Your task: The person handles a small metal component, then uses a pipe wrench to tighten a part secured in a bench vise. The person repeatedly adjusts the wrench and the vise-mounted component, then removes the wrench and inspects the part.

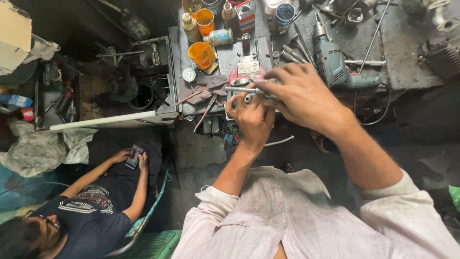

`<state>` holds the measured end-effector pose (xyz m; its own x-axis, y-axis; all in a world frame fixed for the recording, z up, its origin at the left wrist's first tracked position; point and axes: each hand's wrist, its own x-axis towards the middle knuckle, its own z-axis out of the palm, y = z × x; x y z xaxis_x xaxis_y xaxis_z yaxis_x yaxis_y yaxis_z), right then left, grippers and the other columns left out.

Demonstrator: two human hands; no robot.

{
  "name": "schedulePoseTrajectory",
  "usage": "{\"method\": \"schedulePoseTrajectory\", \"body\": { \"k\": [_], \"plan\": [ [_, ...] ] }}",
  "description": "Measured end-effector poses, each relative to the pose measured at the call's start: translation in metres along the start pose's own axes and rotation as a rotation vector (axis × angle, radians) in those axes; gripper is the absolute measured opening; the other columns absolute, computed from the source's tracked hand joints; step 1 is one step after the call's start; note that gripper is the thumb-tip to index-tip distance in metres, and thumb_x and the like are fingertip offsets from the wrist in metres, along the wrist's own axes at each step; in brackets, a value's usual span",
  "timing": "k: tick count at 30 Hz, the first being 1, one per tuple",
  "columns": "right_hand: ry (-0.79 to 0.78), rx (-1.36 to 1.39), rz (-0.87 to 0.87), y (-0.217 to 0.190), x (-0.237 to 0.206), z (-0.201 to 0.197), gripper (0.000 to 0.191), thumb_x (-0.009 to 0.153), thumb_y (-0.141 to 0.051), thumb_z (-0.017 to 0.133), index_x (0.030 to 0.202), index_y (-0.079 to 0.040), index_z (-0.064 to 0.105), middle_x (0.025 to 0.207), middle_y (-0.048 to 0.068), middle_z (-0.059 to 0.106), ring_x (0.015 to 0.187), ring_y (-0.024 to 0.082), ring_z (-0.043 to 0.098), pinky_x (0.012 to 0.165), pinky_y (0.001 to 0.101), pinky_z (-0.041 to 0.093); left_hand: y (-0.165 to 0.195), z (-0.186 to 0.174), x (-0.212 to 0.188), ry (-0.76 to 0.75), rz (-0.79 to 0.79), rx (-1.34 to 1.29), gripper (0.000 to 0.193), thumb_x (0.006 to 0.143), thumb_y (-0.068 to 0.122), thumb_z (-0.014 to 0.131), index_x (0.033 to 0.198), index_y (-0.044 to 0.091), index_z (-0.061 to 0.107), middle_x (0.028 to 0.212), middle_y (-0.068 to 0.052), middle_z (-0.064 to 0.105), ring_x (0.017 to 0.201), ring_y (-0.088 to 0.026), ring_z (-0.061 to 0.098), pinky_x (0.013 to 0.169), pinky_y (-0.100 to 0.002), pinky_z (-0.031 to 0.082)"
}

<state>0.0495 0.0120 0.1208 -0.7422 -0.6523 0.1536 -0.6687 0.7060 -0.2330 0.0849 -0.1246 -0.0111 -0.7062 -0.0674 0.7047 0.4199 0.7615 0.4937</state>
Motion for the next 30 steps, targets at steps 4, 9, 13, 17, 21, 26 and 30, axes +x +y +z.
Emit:
{"method": "schedulePoseTrajectory", "body": {
  "k": [4, 9, 13, 17, 21, 26, 30],
  "plan": [
    [0.075, 0.176, -0.488, 0.019, 0.014, 0.005, 0.052, 0.059, -0.001, 0.065, 0.106, -0.024, 0.067, 0.132, 0.006, 0.066, 0.135, 0.035, 0.049, 0.113, 0.0556, 0.032, -0.007, 0.009, -0.006, 0.038, 0.004, 0.031, 0.013, 0.093, 0.018, 0.074, 0.100, 0.007, 0.076, 0.111, -0.006, 0.073, 0.133, -0.026, 0.054, 0.111, -0.048, 0.028],
    [0.103, 0.317, -0.452, 0.035, -0.009, -0.014, 0.037, 0.069, 0.004, 0.060, 0.100, -0.016, 0.066, 0.133, 0.004, 0.067, 0.135, 0.034, 0.052, 0.115, 0.0473, 0.037, 0.002, 0.005, 0.000, 0.038, -0.015, 0.030, 0.012, 0.093, 0.017, 0.078, 0.102, 0.009, 0.079, 0.104, 0.001, 0.073, 0.132, -0.022, 0.056, 0.109, -0.049, 0.029],
    [0.219, 0.216, -0.137, 0.019, -0.036, -0.030, 0.028, 0.097, -0.008, 0.069, 0.124, -0.005, 0.068, 0.132, 0.013, 0.066, 0.130, 0.034, 0.056, 0.112, 0.0464, 0.040, 0.024, -0.019, 0.017, 0.112, 0.078, 0.009, 0.016, 0.089, 0.016, 0.079, 0.104, 0.009, 0.078, 0.108, -0.004, 0.073, 0.124, -0.025, 0.055, 0.110, -0.052, 0.028],
    [0.225, 0.123, -0.133, 0.012, -0.065, -0.045, 0.029, 0.098, -0.015, 0.069, 0.123, -0.001, 0.065, 0.111, 0.017, 0.070, 0.112, 0.034, 0.064, 0.112, 0.0543, 0.039, 0.046, -0.045, 0.026, -0.005, 0.193, -0.099, 0.013, 0.089, 0.016, 0.081, 0.100, 0.012, 0.077, 0.102, -0.001, 0.074, 0.121, -0.026, 0.060, 0.111, -0.052, 0.031],
    [0.052, 0.399, 0.031, 0.023, -0.104, -0.025, 0.035, 0.094, -0.019, 0.069, 0.124, -0.004, 0.063, 0.094, 0.019, 0.072, 0.086, 0.037, 0.070, 0.075, 0.0435, 0.053, 0.068, -0.050, -0.006, -0.163, 0.173, -0.188, 0.013, 0.088, 0.017, 0.081, 0.098, 0.010, 0.078, 0.104, -0.006, 0.075, 0.113, -0.027, 0.063, 0.101, -0.047, 0.038],
    [0.019, 0.703, 0.205, 0.032, -0.165, 0.064, 0.033, 0.096, -0.024, 0.066, 0.121, -0.004, 0.061, 0.082, 0.014, 0.071, 0.068, 0.026, 0.068, 0.062, 0.0354, 0.052, 0.078, -0.028, -0.081, -0.452, -0.234, -0.417, 0.014, 0.090, 0.020, 0.077, 0.095, 0.007, 0.080, 0.093, -0.006, 0.075, 0.097, -0.024, 0.070, 0.092, -0.036, 0.050],
    [0.023, 1.157, 0.526, 0.028, -0.213, 0.129, 0.028, 0.109, -0.029, 0.054, 0.112, -0.005, 0.067, 0.070, 0.002, 0.054, 0.062, 0.007, 0.046, 0.053, 0.0255, 0.038, 0.070, -0.015, -0.126, -0.662, -0.769, -1.018, 0.028, 0.101, 0.030, 0.064, 0.100, 0.006, 0.079, 0.101, -0.004, 0.075, 0.100, -0.016, 0.067, 0.092, -0.030, 0.050]
  ]
}}
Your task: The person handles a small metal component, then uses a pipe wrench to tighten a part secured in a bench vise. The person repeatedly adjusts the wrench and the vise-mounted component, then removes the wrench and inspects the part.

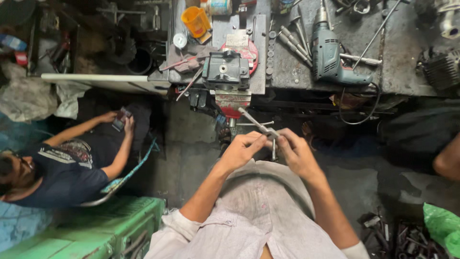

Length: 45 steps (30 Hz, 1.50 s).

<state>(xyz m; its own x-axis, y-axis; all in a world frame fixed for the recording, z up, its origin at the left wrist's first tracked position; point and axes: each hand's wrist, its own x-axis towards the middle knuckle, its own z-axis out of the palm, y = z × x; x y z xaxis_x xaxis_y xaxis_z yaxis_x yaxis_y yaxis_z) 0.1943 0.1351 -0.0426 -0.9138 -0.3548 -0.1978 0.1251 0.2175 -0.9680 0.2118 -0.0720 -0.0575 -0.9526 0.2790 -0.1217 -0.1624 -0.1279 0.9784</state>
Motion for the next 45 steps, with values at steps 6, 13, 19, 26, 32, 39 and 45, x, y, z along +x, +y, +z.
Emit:
{"method": "schedulePoseTrajectory", "body": {
  "k": [6, 13, 19, 26, 32, 39, 45],
  "plan": [
    [-0.084, 0.575, 0.246, 0.040, -0.009, 0.028, 0.032, 0.112, -0.033, 0.047, 0.095, -0.008, 0.056, 0.065, -0.006, 0.046, 0.050, 0.001, 0.036, 0.043, 0.0197, 0.028, -0.027, 0.011, -0.022, 0.215, 0.096, 0.097, 0.038, 0.102, 0.025, 0.069, 0.126, -0.001, 0.055, 0.114, -0.013, 0.068, 0.107, -0.018, 0.063, 0.099, -0.033, 0.050],
    [-0.373, 0.225, 0.112, -0.001, 0.010, 0.053, 0.033, 0.107, -0.030, 0.049, 0.112, -0.002, 0.067, 0.083, -0.001, 0.063, 0.072, 0.009, 0.058, 0.063, 0.0264, 0.048, -0.031, 0.012, -0.039, 0.328, 0.238, -0.284, 0.033, 0.112, 0.033, 0.038, 0.124, 0.003, 0.045, 0.123, -0.022, 0.066, 0.115, -0.024, 0.065, 0.106, -0.038, 0.051],
    [0.114, -0.353, -0.441, -0.066, 0.079, 0.036, 0.021, 0.105, -0.021, 0.062, 0.096, -0.003, 0.069, 0.096, 0.012, 0.071, 0.091, 0.026, 0.069, 0.085, 0.0365, 0.055, -0.040, -0.044, -0.044, 0.656, 0.236, -0.348, 0.035, 0.111, 0.037, 0.025, 0.112, 0.005, 0.039, 0.091, -0.024, 0.071, 0.082, -0.029, 0.068, 0.078, -0.037, 0.052],
    [0.086, -0.590, -0.724, -0.103, 0.162, 0.023, 0.051, 0.111, -0.037, 0.044, 0.114, 0.004, 0.073, 0.134, 0.030, 0.057, 0.116, 0.045, 0.055, 0.102, 0.0493, 0.045, -0.043, -0.141, -0.030, 0.723, 0.215, -0.486, 0.033, 0.111, 0.035, 0.032, 0.112, 0.004, 0.041, 0.067, -0.021, 0.060, 0.060, -0.029, 0.059, 0.063, -0.039, 0.052],
    [0.200, -0.060, -0.539, -0.090, 0.186, 0.027, 0.065, 0.113, -0.055, 0.040, 0.082, -0.006, 0.069, 0.114, 0.019, 0.073, 0.109, 0.030, 0.064, 0.099, 0.0371, 0.050, -0.038, -0.232, 0.007, 0.741, 0.134, -0.555, 0.032, 0.110, 0.038, 0.038, 0.112, 0.006, 0.043, 0.067, -0.018, 0.057, 0.059, -0.029, 0.056, 0.061, -0.042, 0.050],
    [0.266, -0.259, -0.602, -0.084, 0.189, 0.048, 0.072, 0.108, -0.053, 0.040, 0.066, -0.001, 0.065, 0.099, 0.027, 0.065, 0.106, 0.039, 0.061, 0.100, 0.0466, 0.044, -0.043, -0.308, 0.065, 0.633, 0.094, -0.624, 0.033, 0.113, 0.044, 0.039, 0.114, 0.011, 0.045, 0.060, -0.003, 0.038, 0.046, -0.020, 0.041, 0.053, -0.038, 0.044],
    [0.631, -0.164, -0.438, -0.050, 0.163, 0.053, 0.046, 0.113, -0.034, 0.053, 0.087, 0.003, 0.059, 0.096, 0.022, 0.070, 0.096, 0.031, 0.067, 0.088, 0.0372, 0.051, -0.043, -0.323, 0.102, 0.489, 0.138, -0.620, 0.031, 0.116, 0.039, 0.042, 0.119, 0.009, 0.049, 0.064, 0.000, 0.032, 0.045, -0.014, 0.031, 0.049, -0.035, 0.039]
  ]
}}
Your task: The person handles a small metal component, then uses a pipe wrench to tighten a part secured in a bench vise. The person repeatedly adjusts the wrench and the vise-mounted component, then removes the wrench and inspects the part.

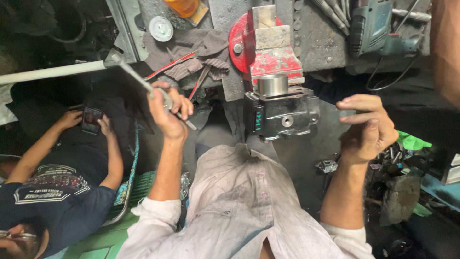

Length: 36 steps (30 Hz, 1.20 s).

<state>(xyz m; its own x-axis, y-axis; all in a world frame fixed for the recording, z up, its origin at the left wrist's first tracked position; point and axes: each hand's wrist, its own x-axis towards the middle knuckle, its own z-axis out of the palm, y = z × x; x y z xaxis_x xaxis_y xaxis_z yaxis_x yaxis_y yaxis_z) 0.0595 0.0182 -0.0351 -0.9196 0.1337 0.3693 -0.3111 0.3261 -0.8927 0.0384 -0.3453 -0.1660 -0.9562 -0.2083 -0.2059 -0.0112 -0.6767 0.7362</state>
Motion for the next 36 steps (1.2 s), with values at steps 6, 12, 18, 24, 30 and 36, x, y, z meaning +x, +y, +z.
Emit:
{"method": "schedulePoseTrajectory", "body": {
  "k": [6, 12, 18, 24, 30, 36],
  "plan": [
    [0.182, -0.074, 0.162, 0.001, -0.051, -0.011, 0.007, 0.119, 0.003, 0.060, 0.121, 0.007, 0.055, 0.103, 0.018, 0.062, 0.088, 0.026, 0.069, 0.080, 0.0283, 0.051, 0.002, 0.022, -0.005, -0.046, -0.087, -0.006, 0.017, 0.113, 0.025, 0.046, 0.118, 0.009, 0.047, 0.072, -0.002, 0.041, 0.045, -0.008, 0.033, 0.037, -0.028, 0.034],
    [0.104, 0.024, 0.074, -0.025, -0.091, -0.004, 0.005, 0.115, 0.007, 0.057, 0.118, 0.004, 0.054, 0.103, 0.018, 0.067, 0.088, 0.024, 0.072, 0.081, 0.0277, 0.056, 0.021, 0.051, -0.058, -0.226, 0.142, 0.503, 0.009, 0.113, 0.011, 0.055, 0.119, 0.006, 0.052, 0.087, -0.006, 0.059, 0.060, -0.007, 0.042, 0.051, -0.026, 0.034],
    [-0.008, 0.037, -0.048, -0.088, -0.137, -0.018, 0.013, 0.107, 0.008, 0.056, 0.118, 0.003, 0.059, 0.102, 0.020, 0.067, 0.088, 0.021, 0.069, 0.077, 0.0252, 0.054, 0.050, 0.112, -0.139, -0.693, 0.623, 0.831, 0.032, 0.099, -0.002, 0.067, 0.123, 0.005, 0.046, 0.098, -0.013, 0.065, 0.079, -0.027, 0.066, 0.068, -0.036, 0.053],
    [0.087, -0.158, 0.159, -0.120, -0.197, -0.059, 0.020, 0.102, -0.001, 0.064, 0.122, -0.002, 0.063, 0.109, 0.010, 0.072, 0.099, 0.017, 0.069, 0.090, 0.0310, 0.054, 0.005, 0.168, -0.232, -0.791, 0.691, 1.084, 0.040, 0.094, 0.003, 0.073, 0.123, 0.005, 0.044, 0.101, -0.015, 0.061, 0.091, -0.035, 0.062, 0.078, -0.043, 0.050],
    [-0.207, -0.677, -0.023, -0.111, -0.273, -0.111, 0.030, 0.083, -0.013, 0.075, 0.111, -0.004, 0.070, 0.126, 0.009, 0.063, 0.119, 0.032, 0.055, 0.104, 0.0494, 0.037, -0.063, 0.187, -0.321, -0.990, 0.407, 1.208, 0.034, 0.094, 0.016, 0.068, 0.119, 0.004, 0.048, 0.105, -0.020, 0.066, 0.102, -0.042, 0.064, 0.083, -0.049, 0.052],
    [-0.140, -0.768, 0.146, -0.081, -0.355, -0.160, 0.017, 0.089, -0.017, 0.076, 0.103, -0.009, 0.075, 0.118, 0.001, 0.067, 0.116, 0.026, 0.059, 0.101, 0.0462, 0.042, -0.114, 0.194, -0.383, -1.130, 0.024, 1.350, 0.034, 0.101, 0.030, 0.056, 0.119, 0.002, 0.051, 0.101, -0.024, 0.070, 0.091, -0.046, 0.068, 0.075, -0.053, 0.052]
  ]
}}
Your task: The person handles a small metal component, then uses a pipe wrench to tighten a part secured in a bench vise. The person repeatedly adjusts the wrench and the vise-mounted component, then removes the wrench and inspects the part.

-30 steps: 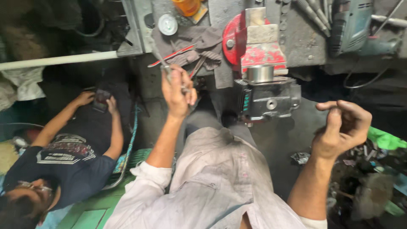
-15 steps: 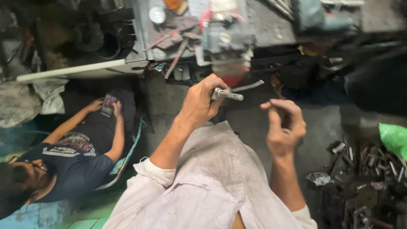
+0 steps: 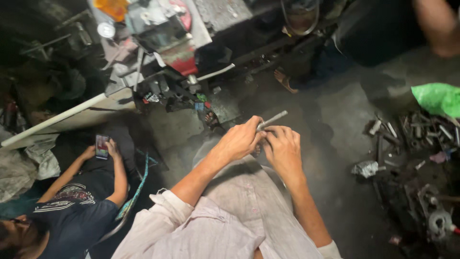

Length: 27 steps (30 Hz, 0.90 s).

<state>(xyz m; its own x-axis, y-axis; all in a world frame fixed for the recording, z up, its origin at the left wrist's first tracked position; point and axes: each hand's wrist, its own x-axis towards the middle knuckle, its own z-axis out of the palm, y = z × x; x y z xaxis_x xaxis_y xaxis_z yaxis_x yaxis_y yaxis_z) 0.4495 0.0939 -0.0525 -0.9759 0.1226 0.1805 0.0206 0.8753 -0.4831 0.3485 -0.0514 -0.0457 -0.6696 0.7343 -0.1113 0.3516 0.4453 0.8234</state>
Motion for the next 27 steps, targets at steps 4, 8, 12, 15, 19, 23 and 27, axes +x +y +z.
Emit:
{"method": "schedulePoseTrajectory", "body": {
  "k": [4, 8, 12, 15, 19, 23, 27],
  "plan": [
    [-0.011, 0.069, 0.103, 0.025, -0.041, -0.002, 0.018, 0.086, -0.015, 0.074, 0.103, -0.011, 0.077, 0.110, 0.004, 0.065, 0.109, 0.027, 0.058, 0.095, 0.0453, 0.043, 0.012, 0.039, 0.002, -0.160, -0.224, -0.048, 0.036, 0.103, 0.036, 0.047, 0.116, 0.003, 0.047, 0.075, -0.021, 0.074, 0.083, -0.043, 0.072, 0.073, -0.053, 0.054],
    [-0.037, 0.100, 0.252, 0.048, -0.071, 0.003, 0.014, 0.085, -0.018, 0.076, 0.096, -0.010, 0.079, 0.102, 0.006, 0.064, 0.103, 0.028, 0.057, 0.089, 0.0446, 0.043, 0.020, 0.056, 0.010, -0.082, -0.176, 0.093, 0.040, 0.104, 0.041, 0.049, 0.112, 0.002, 0.048, 0.081, -0.025, 0.072, 0.084, -0.048, 0.069, 0.073, -0.058, 0.052],
    [0.083, 0.171, 0.315, 0.089, -0.102, 0.011, 0.012, 0.087, -0.018, 0.078, 0.094, -0.008, 0.080, 0.097, 0.009, 0.066, 0.094, 0.029, 0.059, 0.083, 0.0405, 0.048, 0.021, 0.050, 0.021, 0.014, -0.192, 0.149, 0.040, 0.104, 0.042, 0.049, 0.115, 0.004, 0.050, 0.092, -0.029, 0.071, 0.089, -0.054, 0.064, 0.074, -0.062, 0.048],
    [0.161, 0.460, 0.518, 0.124, -0.128, 0.017, 0.014, 0.091, -0.018, 0.076, 0.099, -0.007, 0.078, 0.088, 0.007, 0.070, 0.077, 0.019, 0.064, 0.069, 0.0332, 0.051, 0.021, 0.050, 0.023, -0.021, -0.248, 0.150, 0.042, 0.105, 0.045, 0.046, 0.113, 0.004, 0.050, 0.092, -0.028, 0.072, 0.091, -0.053, 0.065, 0.078, -0.061, 0.048],
    [0.300, 0.500, 0.712, 0.165, -0.154, 0.018, 0.017, 0.095, -0.017, 0.076, 0.105, -0.003, 0.075, 0.085, 0.008, 0.073, 0.074, 0.012, 0.061, 0.069, 0.0282, 0.050, 0.025, 0.063, 0.020, -0.091, -0.224, 0.183, 0.045, 0.104, 0.049, 0.045, 0.116, 0.006, 0.052, 0.095, -0.027, 0.072, 0.093, -0.053, 0.065, 0.081, -0.062, 0.048],
    [0.467, 0.548, 0.746, 0.180, -0.161, 0.016, 0.019, 0.096, -0.012, 0.073, 0.110, 0.000, 0.074, 0.097, 0.010, 0.076, 0.086, 0.012, 0.068, 0.080, 0.0263, 0.054, 0.026, 0.074, 0.014, -0.167, -0.186, 0.236, 0.048, 0.102, 0.052, 0.045, 0.117, 0.007, 0.054, 0.095, -0.026, 0.073, 0.092, -0.052, 0.066, 0.082, -0.060, 0.049],
    [0.593, 0.843, 0.750, 0.173, -0.145, 0.019, 0.027, 0.098, -0.007, 0.067, 0.121, 0.005, 0.070, 0.112, 0.014, 0.076, 0.104, 0.015, 0.072, 0.094, 0.0262, 0.055, 0.023, 0.066, 0.009, -0.170, -0.205, 0.254, 0.050, 0.101, 0.054, 0.045, 0.116, 0.007, 0.056, 0.095, -0.025, 0.073, 0.092, -0.051, 0.067, 0.081, -0.060, 0.050]
  ]
}}
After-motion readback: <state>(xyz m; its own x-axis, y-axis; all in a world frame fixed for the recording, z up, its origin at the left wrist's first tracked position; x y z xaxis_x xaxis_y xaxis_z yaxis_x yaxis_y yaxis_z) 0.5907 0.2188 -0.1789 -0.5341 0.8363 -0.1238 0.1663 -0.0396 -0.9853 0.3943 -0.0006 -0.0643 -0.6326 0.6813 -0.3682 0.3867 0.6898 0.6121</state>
